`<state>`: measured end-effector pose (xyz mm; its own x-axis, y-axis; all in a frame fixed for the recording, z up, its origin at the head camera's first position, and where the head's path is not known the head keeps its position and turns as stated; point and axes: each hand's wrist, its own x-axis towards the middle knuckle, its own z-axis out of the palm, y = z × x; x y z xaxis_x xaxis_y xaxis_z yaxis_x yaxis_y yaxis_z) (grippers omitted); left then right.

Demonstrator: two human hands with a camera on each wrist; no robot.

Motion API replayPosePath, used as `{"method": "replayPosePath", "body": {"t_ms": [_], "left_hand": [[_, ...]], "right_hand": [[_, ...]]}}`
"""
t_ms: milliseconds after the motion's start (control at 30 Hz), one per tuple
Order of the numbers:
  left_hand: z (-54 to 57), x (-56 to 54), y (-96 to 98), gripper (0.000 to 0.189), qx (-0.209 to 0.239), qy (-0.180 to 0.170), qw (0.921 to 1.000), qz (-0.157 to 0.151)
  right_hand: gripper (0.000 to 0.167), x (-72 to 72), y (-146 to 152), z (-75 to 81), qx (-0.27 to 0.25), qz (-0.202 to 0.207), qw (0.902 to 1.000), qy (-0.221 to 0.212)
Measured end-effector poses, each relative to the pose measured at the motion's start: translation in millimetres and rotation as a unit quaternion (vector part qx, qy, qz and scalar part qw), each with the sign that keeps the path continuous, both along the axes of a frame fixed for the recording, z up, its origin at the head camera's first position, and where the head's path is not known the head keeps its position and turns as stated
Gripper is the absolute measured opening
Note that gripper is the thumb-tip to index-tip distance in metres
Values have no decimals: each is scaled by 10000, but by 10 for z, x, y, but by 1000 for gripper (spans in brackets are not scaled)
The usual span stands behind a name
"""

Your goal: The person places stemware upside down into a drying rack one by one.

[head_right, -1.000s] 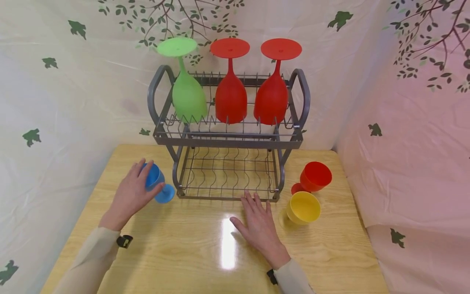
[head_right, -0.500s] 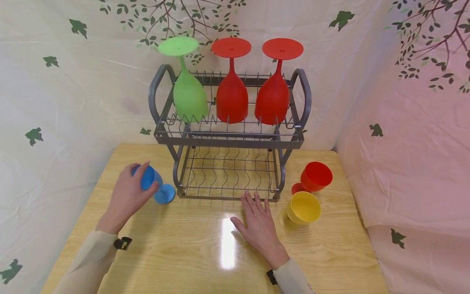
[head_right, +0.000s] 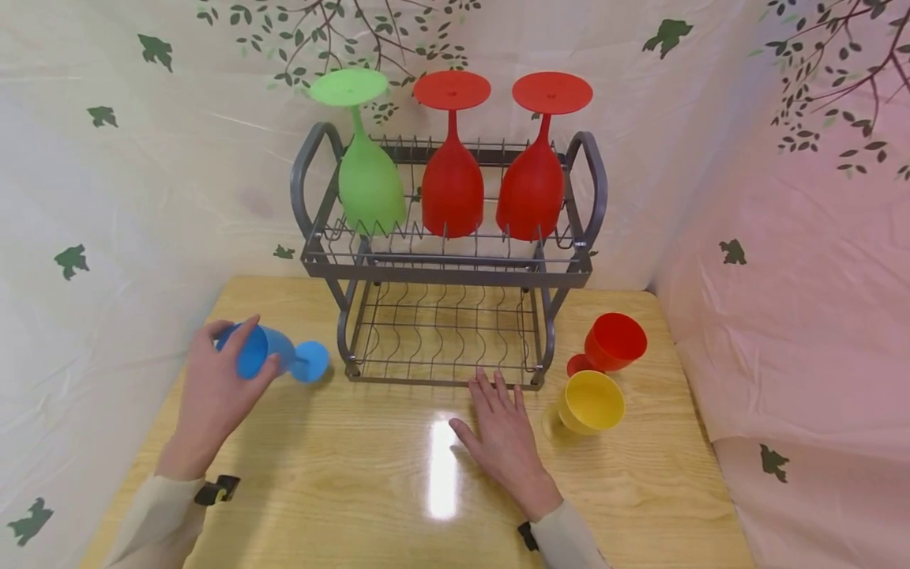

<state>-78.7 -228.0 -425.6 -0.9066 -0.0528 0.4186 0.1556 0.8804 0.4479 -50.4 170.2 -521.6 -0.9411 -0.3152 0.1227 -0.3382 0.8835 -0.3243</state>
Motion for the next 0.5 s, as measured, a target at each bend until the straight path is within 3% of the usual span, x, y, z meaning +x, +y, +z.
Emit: {"method": "replayPosePath", "body": {"t_ms": [233,500], "left_hand": [[125,82,-47,60,511,72,9987,36],[231,168,-119,63,615,278,9977,77]], "right_hand": [[76,-3,8,-10,20,20,10000,58],[76,-11,10,-21,-24,41,9999,115]]}}
